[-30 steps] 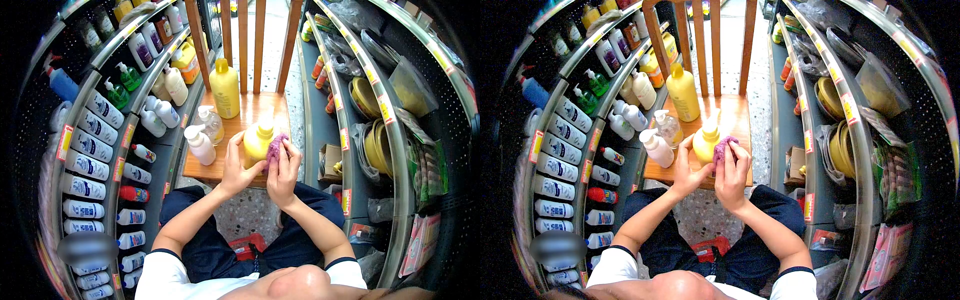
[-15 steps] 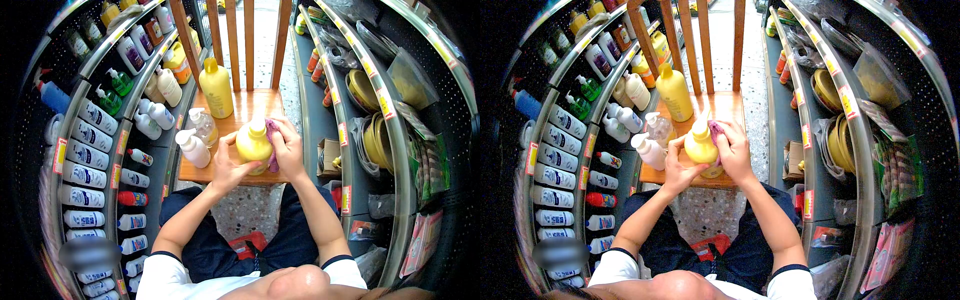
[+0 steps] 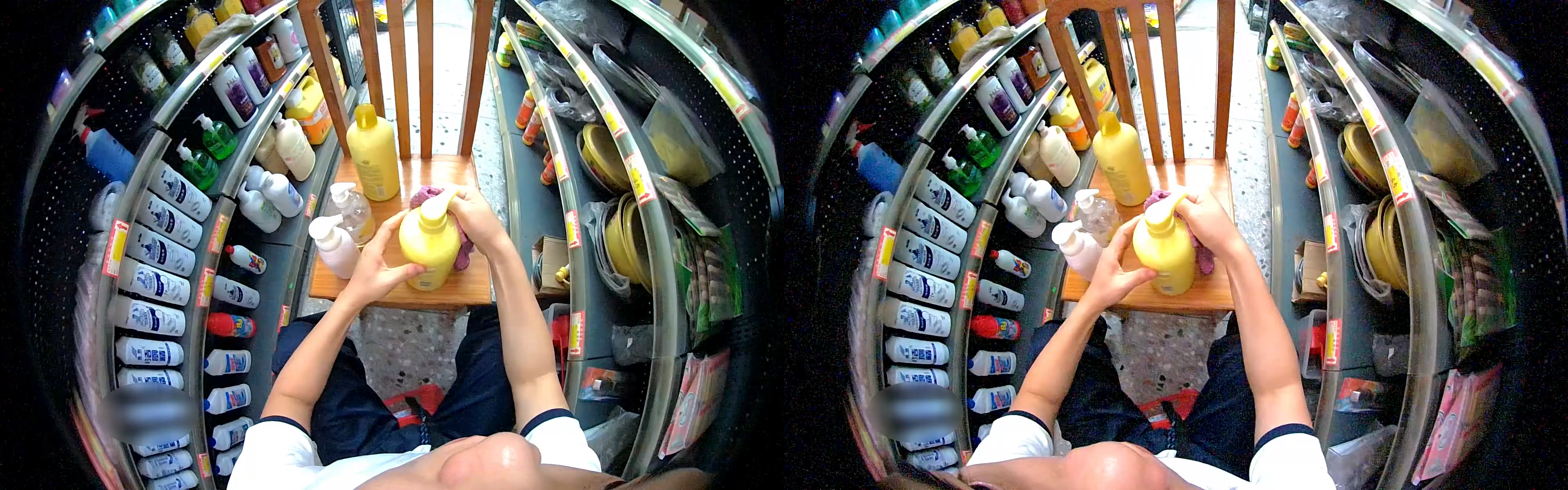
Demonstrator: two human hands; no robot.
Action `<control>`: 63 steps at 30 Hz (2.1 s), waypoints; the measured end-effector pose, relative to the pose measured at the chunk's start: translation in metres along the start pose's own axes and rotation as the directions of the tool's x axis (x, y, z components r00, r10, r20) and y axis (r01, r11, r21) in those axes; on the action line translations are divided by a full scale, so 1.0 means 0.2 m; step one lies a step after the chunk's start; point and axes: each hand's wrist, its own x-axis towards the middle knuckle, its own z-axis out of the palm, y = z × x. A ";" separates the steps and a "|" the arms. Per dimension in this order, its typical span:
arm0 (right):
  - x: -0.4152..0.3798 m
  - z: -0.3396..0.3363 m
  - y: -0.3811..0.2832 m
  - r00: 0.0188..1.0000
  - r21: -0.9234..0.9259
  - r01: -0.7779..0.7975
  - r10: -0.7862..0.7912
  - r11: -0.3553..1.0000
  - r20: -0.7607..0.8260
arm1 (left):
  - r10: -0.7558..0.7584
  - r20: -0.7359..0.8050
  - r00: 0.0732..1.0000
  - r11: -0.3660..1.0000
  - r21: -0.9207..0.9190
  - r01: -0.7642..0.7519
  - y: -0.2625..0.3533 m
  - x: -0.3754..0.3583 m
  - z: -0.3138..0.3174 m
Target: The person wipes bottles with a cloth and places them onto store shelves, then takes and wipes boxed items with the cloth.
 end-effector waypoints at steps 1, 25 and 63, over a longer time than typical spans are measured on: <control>-0.02 0.01 -0.02 1.000 -0.025 0.010 -0.010 1.000 -0.027 | 0.026 -0.020 0.999 0.998 0.065 -0.025 0.01 0.00 0.00; -0.48 0.26 0.18 0.707 -0.533 0.295 -0.556 0.793 -0.436 | 0.041 -0.077 0.996 0.995 0.092 -0.034 0.03 -0.13 0.14; -0.33 0.19 0.27 0.760 -0.254 0.324 -0.411 0.911 -0.503 | -0.038 0.037 0.999 0.985 -0.166 0.043 0.00 -0.11 0.08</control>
